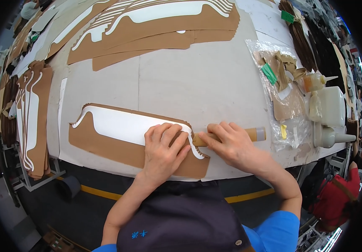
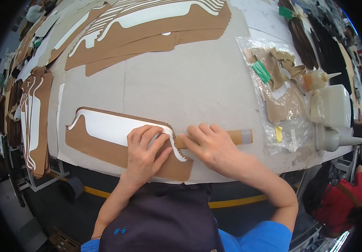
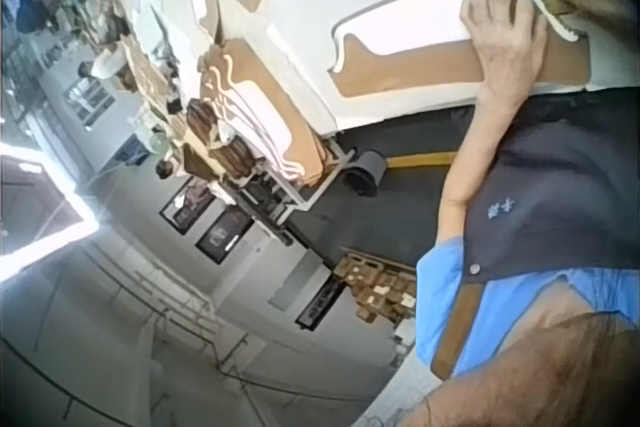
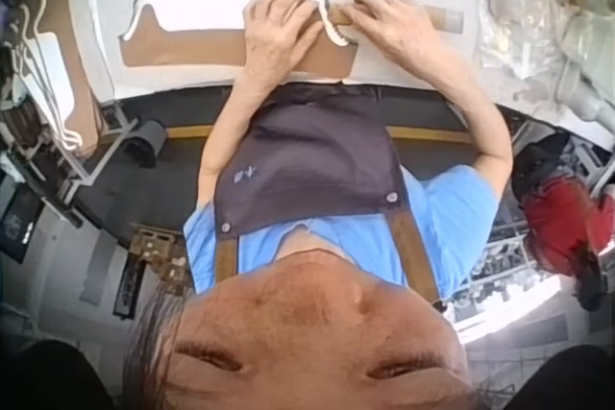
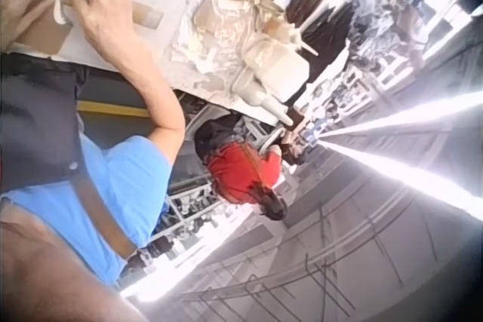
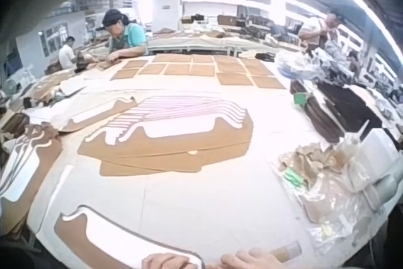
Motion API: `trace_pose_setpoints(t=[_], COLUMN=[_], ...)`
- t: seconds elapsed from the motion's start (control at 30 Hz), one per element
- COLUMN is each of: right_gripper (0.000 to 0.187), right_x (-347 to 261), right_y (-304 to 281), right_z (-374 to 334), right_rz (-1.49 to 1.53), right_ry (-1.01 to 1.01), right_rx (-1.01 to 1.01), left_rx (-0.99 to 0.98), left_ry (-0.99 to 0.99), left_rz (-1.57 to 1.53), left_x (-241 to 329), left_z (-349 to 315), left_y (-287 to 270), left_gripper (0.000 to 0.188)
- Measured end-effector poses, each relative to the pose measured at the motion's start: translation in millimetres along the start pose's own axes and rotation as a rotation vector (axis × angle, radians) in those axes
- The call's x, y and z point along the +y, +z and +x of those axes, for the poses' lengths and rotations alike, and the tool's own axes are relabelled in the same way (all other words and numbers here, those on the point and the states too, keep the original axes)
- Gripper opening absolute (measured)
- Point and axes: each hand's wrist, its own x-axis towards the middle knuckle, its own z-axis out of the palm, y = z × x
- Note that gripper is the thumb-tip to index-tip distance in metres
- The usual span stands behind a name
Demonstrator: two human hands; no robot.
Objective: Applying adhesive to the edges of leather components and folding them over using a manual roller.
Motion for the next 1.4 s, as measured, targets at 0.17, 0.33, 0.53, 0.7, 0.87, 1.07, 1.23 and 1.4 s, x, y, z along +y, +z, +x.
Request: trace_pose_setpoints(t=[0.17,0.33,0.53,0.7,0.87,1.07,1.23,1.4], right_gripper=[0.048,0.045,0.042,0.041,0.04,0.035,0.029,0.026], right_x=[-20,-9,6,5,8,21,33,43], right_y=[1,3,-3,-5,-1,6,8,10], right_z=[-6,2,18,17,20,37,52,70], right_rz=[-0.013,0.005,-0.012,0.004,0.036,0.059,0.063,0.124], right_ry=[-0.004,-0.006,-0.09,-0.175,-0.177,-0.246,-0.335,-0.419], right_rx=[-0.017,-0.007,-0.048,-0.07,-0.031,-0.003,-0.014,-0.049], left_rx=[-0.034,-0.029,-0.03,-0.06,-0.047,-0.001,0.01,0.013], left_ry=[-0.011,-0.015,-0.009,-0.023,-0.03,-0.105,-0.192,-0.194], left_rz=[0.002,0.007,0.024,0.032,0.038,0.017,0.174,0.198], left_x=[7,6,7,12,14,15,24,22], left_z=[-17,-19,-20,-27,-28,-36,-35,-38], left_y=[-4,-2,-2,-5,-5,1,-4,-2], left_gripper=[0.042,0.046,0.049,0.046,0.045,0.046,0.053,0.053])
